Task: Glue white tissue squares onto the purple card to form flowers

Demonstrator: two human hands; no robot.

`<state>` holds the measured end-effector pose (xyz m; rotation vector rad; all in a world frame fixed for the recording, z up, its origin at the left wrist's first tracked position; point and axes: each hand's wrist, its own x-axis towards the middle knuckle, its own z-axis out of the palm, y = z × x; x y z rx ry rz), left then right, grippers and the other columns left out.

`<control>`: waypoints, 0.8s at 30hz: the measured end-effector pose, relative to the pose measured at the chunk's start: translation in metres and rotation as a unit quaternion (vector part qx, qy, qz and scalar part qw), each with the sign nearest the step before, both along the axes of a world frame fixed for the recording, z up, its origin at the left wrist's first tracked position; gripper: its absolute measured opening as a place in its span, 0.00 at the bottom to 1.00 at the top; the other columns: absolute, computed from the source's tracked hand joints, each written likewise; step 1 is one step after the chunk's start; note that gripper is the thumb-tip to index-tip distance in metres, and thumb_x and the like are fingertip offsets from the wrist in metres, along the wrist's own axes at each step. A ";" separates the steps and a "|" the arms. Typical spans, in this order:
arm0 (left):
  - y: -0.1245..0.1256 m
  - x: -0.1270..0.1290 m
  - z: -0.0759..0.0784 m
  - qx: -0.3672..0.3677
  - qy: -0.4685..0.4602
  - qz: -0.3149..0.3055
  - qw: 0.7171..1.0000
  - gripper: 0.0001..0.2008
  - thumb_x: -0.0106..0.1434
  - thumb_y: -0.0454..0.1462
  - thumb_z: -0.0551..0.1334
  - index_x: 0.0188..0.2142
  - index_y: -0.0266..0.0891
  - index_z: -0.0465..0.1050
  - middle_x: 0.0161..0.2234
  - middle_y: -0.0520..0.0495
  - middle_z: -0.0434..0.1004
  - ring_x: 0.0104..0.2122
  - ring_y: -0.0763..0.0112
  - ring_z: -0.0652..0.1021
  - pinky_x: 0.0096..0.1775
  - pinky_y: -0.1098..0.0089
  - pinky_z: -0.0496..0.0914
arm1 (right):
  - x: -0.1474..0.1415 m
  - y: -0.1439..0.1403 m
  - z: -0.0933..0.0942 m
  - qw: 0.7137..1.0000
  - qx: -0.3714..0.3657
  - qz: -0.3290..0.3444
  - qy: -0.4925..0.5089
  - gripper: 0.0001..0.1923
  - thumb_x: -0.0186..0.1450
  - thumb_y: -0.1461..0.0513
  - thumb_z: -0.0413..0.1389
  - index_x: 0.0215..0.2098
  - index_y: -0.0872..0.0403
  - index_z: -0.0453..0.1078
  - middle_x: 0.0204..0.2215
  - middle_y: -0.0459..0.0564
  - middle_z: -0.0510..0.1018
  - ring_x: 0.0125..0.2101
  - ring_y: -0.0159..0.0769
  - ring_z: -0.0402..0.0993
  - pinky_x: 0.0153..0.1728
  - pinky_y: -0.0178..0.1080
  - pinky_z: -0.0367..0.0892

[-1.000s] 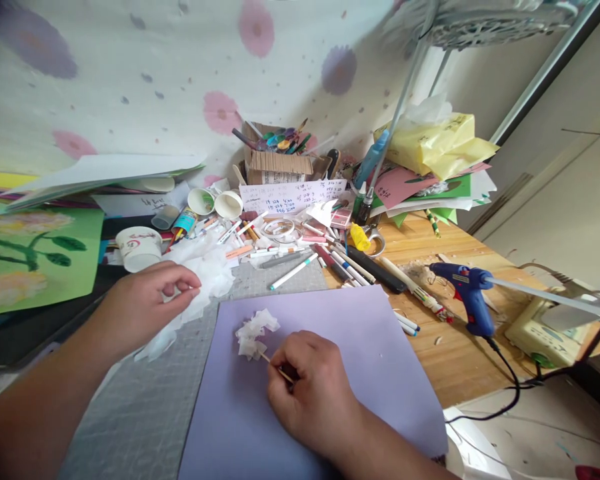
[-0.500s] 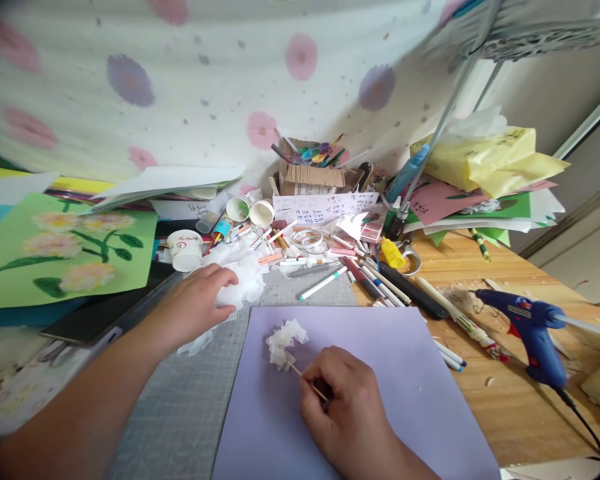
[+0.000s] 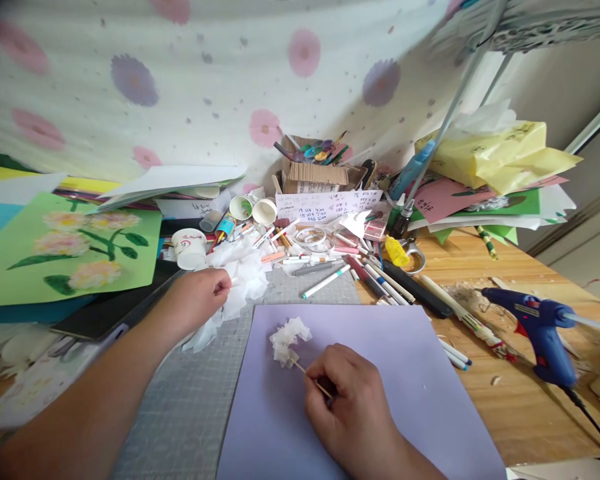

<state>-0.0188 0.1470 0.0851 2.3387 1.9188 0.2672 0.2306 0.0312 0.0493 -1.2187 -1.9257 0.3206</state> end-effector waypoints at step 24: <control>-0.040 0.058 -0.015 -0.237 -0.285 -0.150 0.917 0.03 0.53 0.33 0.58 0.29 0.39 0.68 0.23 0.56 0.68 0.24 0.75 0.69 0.26 0.75 0.61 | -0.003 0.000 0.005 0.999 -0.007 -0.010 0.042 0.08 0.54 0.71 0.51 0.21 0.55 0.65 0.16 0.43 0.67 0.18 0.27 0.63 0.21 0.30 0.56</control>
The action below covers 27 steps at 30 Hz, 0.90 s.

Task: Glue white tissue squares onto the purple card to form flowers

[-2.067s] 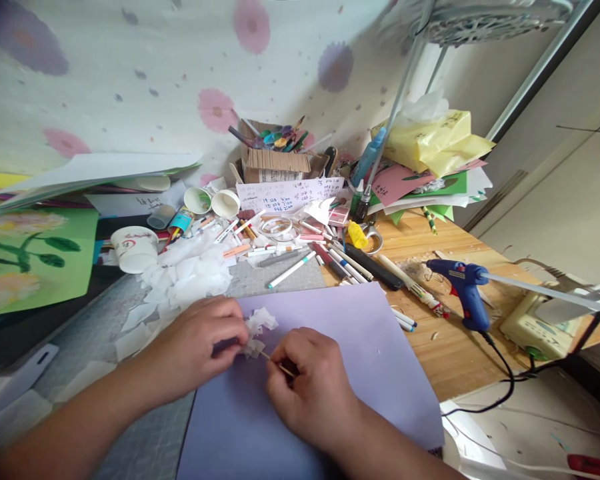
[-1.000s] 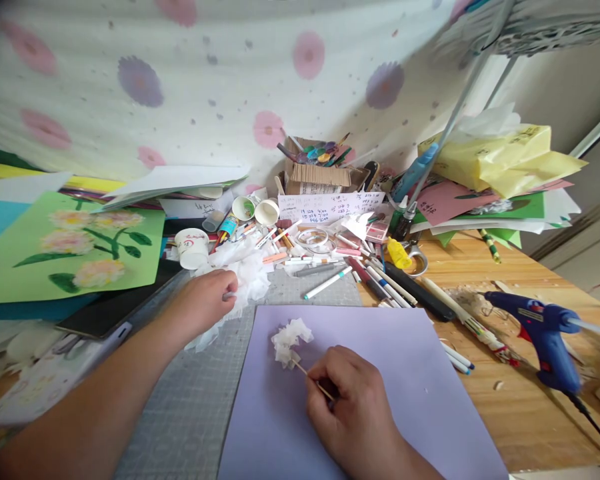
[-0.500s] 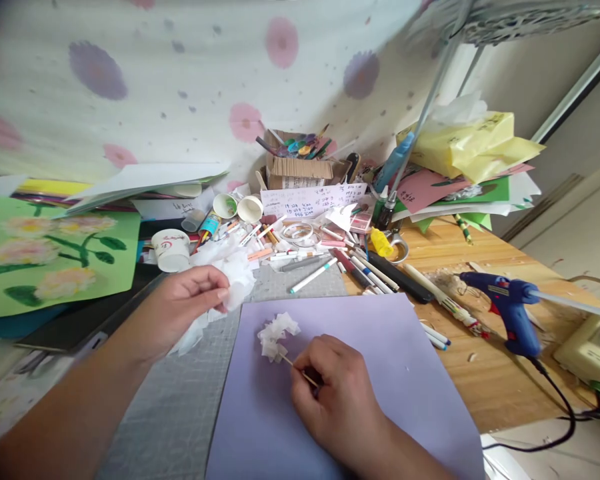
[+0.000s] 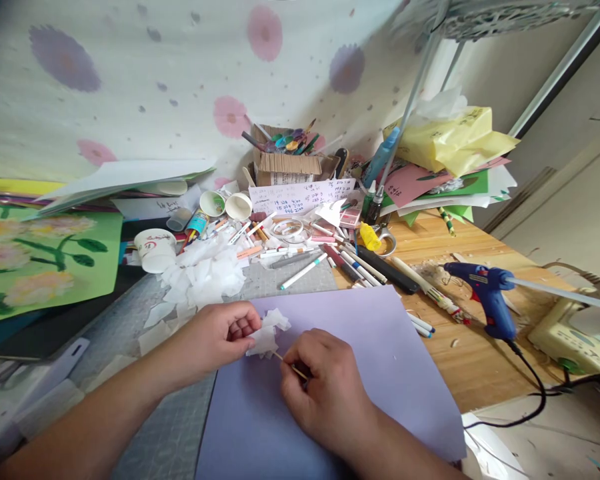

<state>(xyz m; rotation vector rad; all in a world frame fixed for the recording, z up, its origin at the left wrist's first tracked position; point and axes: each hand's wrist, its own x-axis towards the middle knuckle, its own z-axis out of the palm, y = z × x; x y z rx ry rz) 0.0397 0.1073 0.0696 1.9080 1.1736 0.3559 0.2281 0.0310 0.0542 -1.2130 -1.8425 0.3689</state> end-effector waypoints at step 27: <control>0.002 0.009 -0.007 0.152 0.023 -0.052 0.987 0.09 0.53 0.27 0.60 0.31 0.41 0.75 0.35 0.51 0.71 0.32 0.73 0.72 0.34 0.73 0.65 | -0.009 0.004 -0.006 0.995 0.061 0.024 -0.072 0.10 0.57 0.72 0.50 0.22 0.54 0.65 0.16 0.43 0.67 0.19 0.29 0.62 0.22 0.31 0.55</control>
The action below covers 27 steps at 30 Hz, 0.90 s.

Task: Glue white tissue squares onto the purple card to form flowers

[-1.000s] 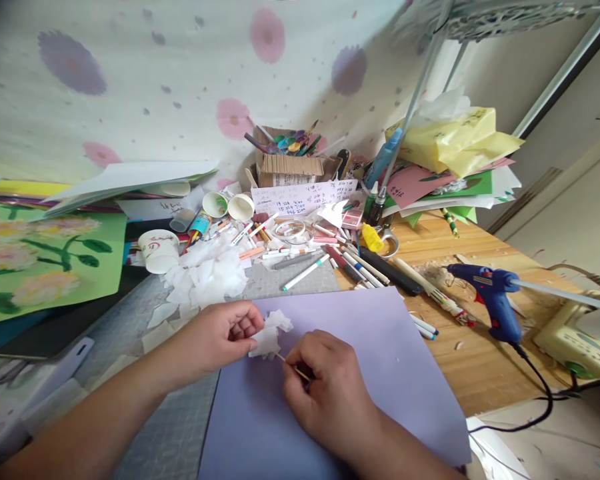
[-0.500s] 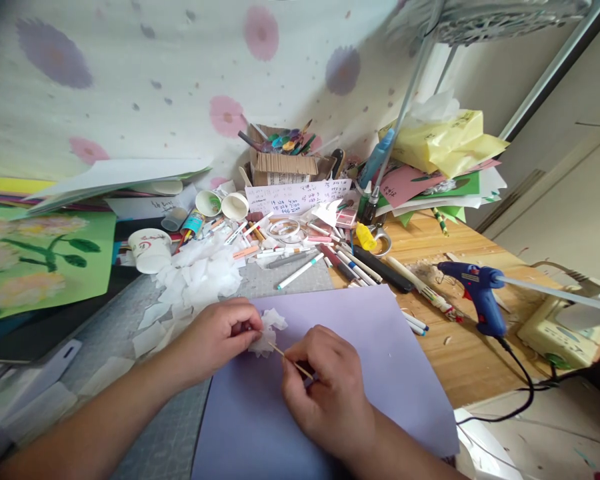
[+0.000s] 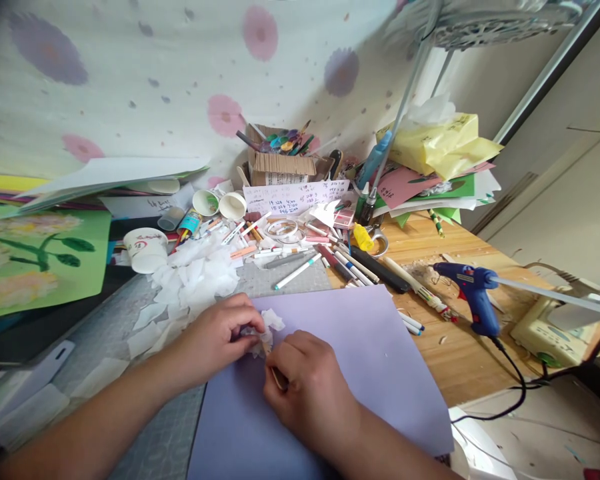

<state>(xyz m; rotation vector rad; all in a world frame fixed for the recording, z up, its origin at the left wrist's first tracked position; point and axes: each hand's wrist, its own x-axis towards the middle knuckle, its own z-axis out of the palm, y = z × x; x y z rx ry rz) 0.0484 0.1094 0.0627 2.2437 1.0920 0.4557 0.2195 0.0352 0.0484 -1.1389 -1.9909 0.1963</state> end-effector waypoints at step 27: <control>0.004 -0.010 0.005 0.051 0.045 -0.037 0.997 0.10 0.52 0.26 0.56 0.28 0.39 0.72 0.33 0.51 0.69 0.33 0.72 0.71 0.35 0.72 0.64 | 0.005 -0.003 0.006 0.997 -0.033 -0.007 0.064 0.09 0.53 0.72 0.51 0.22 0.54 0.66 0.16 0.42 0.66 0.18 0.27 0.62 0.21 0.30 0.55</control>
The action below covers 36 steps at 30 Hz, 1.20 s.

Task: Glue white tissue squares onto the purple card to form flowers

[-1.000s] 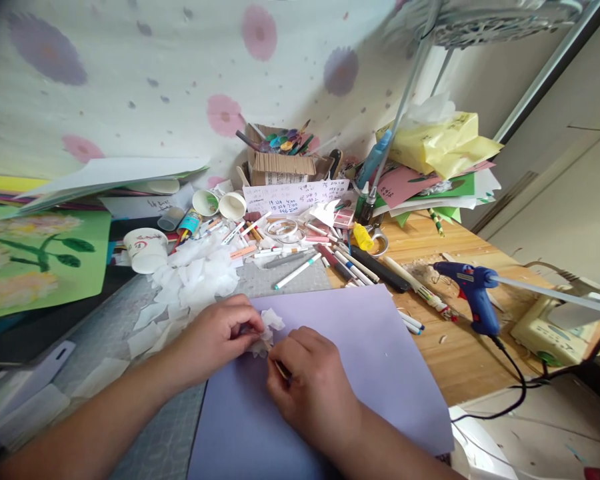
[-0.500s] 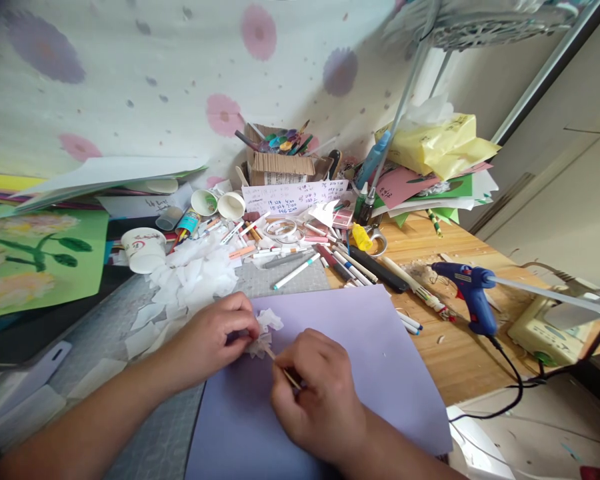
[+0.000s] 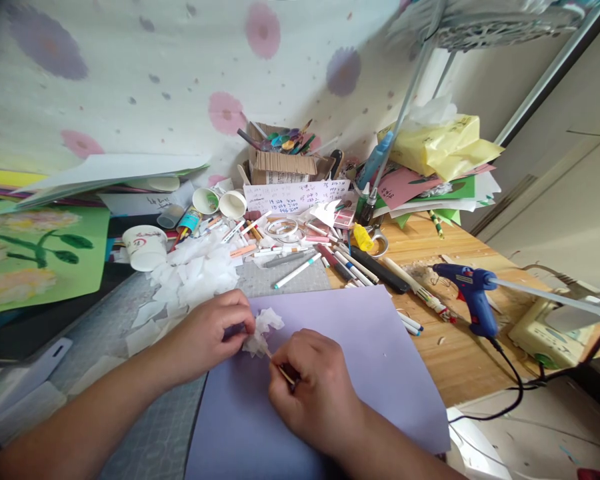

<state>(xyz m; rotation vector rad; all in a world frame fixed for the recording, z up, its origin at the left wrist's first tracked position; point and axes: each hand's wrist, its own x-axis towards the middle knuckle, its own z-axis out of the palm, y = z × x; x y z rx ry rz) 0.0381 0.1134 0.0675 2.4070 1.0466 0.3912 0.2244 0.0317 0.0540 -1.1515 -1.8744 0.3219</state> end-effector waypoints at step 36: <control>0.002 -0.002 0.006 0.076 0.061 -0.034 0.995 0.11 0.62 0.34 0.54 0.26 0.38 0.72 0.30 0.49 0.74 0.33 0.68 0.71 0.38 0.67 0.63 | 0.001 0.005 -0.007 0.998 -0.009 -0.053 0.013 0.06 0.60 0.69 0.54 0.26 0.56 0.68 0.19 0.44 0.70 0.22 0.28 0.66 0.24 0.31 0.59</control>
